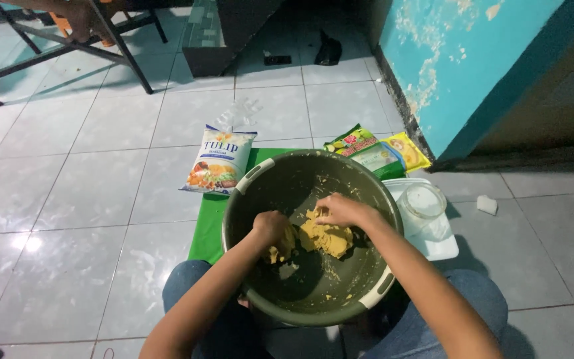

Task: Kneading and mixing dough by hand in a large bowl on a low table.

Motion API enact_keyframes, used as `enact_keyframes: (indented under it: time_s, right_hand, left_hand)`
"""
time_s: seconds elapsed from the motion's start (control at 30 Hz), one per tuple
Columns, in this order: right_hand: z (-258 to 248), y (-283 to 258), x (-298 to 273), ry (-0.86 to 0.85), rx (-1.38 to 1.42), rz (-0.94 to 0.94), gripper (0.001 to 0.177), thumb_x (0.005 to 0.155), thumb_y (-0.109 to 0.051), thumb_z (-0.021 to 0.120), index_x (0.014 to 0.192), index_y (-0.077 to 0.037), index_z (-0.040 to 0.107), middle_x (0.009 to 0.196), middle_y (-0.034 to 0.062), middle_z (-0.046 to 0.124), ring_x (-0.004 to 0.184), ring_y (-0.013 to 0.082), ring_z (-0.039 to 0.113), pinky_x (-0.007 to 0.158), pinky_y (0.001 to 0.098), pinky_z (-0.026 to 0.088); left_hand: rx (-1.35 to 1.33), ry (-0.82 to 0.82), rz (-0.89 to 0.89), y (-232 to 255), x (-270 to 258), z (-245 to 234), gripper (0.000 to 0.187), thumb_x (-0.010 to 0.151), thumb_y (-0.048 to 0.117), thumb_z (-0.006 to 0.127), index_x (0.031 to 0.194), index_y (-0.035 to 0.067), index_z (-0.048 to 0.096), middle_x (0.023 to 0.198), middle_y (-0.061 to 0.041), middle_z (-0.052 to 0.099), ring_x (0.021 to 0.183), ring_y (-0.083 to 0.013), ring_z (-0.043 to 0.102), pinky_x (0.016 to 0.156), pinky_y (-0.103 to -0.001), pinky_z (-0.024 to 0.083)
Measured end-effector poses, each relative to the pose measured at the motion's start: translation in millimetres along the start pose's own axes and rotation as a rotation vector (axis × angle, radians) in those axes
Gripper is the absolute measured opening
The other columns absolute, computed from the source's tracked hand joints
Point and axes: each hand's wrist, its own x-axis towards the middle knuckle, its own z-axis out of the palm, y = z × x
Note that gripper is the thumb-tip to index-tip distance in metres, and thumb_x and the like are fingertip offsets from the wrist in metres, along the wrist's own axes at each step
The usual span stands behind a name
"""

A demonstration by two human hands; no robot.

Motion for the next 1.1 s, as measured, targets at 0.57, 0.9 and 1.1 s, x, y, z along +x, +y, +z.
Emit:
enact_keyframes:
  time_s: [0.57, 0.9, 1.1]
  right_hand:
    - [-5, 3, -9, 0.130, 0.004, 0.057, 0.033, 0.088, -0.034, 0.074, 0.104, -0.005, 0.073, 0.101, 0.0211, 0.077, 0.099, 0.0392, 0.072, 0.084, 0.0475, 0.057]
    - [-43, -7, -20, 1.003, 0.276, 0.035, 0.029, 0.095, -0.018, 0.071, 0.116, -0.001, 0.060, 0.103, 0.0228, 0.066, 0.084, 0.0362, 0.070, 0.071, 0.0438, 0.059]
    - [-38, 5, -17, 0.851, 0.201, 0.006, 0.034, 0.091, -0.014, 0.071, 0.118, 0.002, 0.057, 0.112, 0.0186, 0.056, 0.085, 0.0342, 0.073, 0.066, 0.0410, 0.060]
  left_hand:
    - [-0.443, -0.347, -0.204, -32, -25, -95, 0.061, 0.071, 0.055, 0.078, 0.113, 0.012, 0.077, 0.112, -0.011, 0.076, 0.107, -0.0289, 0.073, 0.085, -0.042, 0.061]
    - [-0.870, 1.097, 0.130, -36, -97, -171, 0.106, 0.071, 0.029, 0.097, 0.146, -0.014, 0.036, 0.133, -0.044, 0.050, 0.126, -0.0613, 0.049, 0.111, -0.065, 0.040]
    - [-0.745, -0.467, 0.345, -4, -56, -107, 0.037, 0.095, 0.041, 0.064, 0.119, 0.014, 0.074, 0.116, -0.011, 0.076, 0.116, -0.0309, 0.070, 0.101, -0.045, 0.053]
